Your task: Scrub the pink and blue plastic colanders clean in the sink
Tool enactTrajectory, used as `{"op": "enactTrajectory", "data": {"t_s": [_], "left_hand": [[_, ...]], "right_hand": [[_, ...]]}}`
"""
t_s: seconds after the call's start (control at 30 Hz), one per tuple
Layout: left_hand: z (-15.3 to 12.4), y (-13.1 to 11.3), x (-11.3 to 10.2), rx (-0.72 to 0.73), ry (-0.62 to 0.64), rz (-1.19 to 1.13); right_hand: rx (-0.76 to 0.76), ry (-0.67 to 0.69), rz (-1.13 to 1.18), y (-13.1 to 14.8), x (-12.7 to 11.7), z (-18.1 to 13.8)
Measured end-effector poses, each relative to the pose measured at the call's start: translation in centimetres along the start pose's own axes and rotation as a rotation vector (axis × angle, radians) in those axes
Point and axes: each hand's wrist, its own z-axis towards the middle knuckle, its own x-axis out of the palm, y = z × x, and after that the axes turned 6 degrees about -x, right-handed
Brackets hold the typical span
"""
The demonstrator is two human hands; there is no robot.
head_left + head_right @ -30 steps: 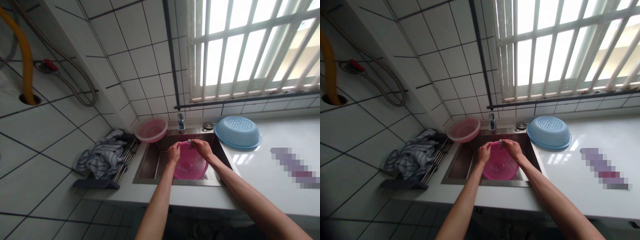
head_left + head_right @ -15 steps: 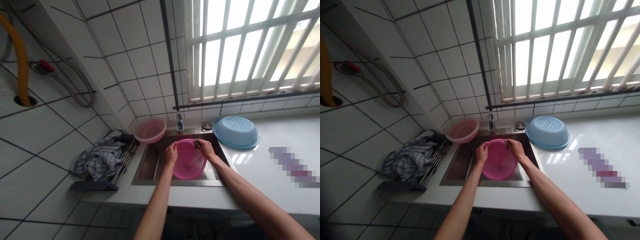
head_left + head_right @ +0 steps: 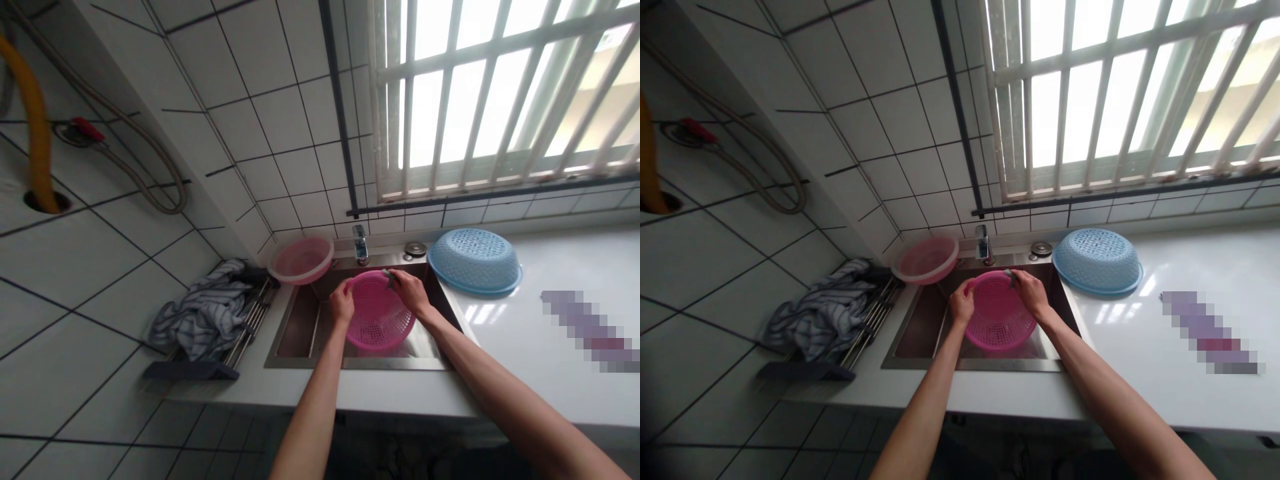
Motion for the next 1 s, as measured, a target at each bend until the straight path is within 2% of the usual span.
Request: {"op": "enactTrajectory", "data": {"t_s": [0.1, 0.2, 0.33, 0.43, 0.6, 0.8, 0.9, 1.0], "left_hand": [[0.6, 0.9, -0.3, -0.050, -0.115, -0.097], [0.8, 1.3, -0.5, -0.039, -0.122, -0.093], [0.4, 0.6, -0.5, 0.096, -0.073, 0.048], [0.0, -0.3, -0.3, 0.166, 0.010, 0.121], [-0.4, -1.0, -0.1, 0.092, 0.221, 0.146], [-0.4, -1.2, -0.5, 0.057, 0.210, 0.154], [-0.6, -1.6, -0.5, 0.024, 0.228, 0.198], [-1.0, -2.0, -0.3, 0.057, 0.253, 0.243]], "right_hand": [[0.101, -0.066, -0.004, -1.3, -0.9, -0.1], [0.121, -0.079, -0.011, -1.6, -1.2, -0.2], [0.101, -0.047, -0.028, -0.9, -1.1, -0.4], [0.033, 0.023, -0.041, 0.2, -0.8, -0.5], [-0.047, 0.084, -0.052, 1.9, -0.1, -0.6], [-0.057, 0.078, -0.020, 2.1, 0.2, -0.7], [-0.060, 0.102, -0.039, 2.0, 0.0, -0.7], [-0.087, 0.150, -0.089, 2.4, 0.1, -0.7]]}}
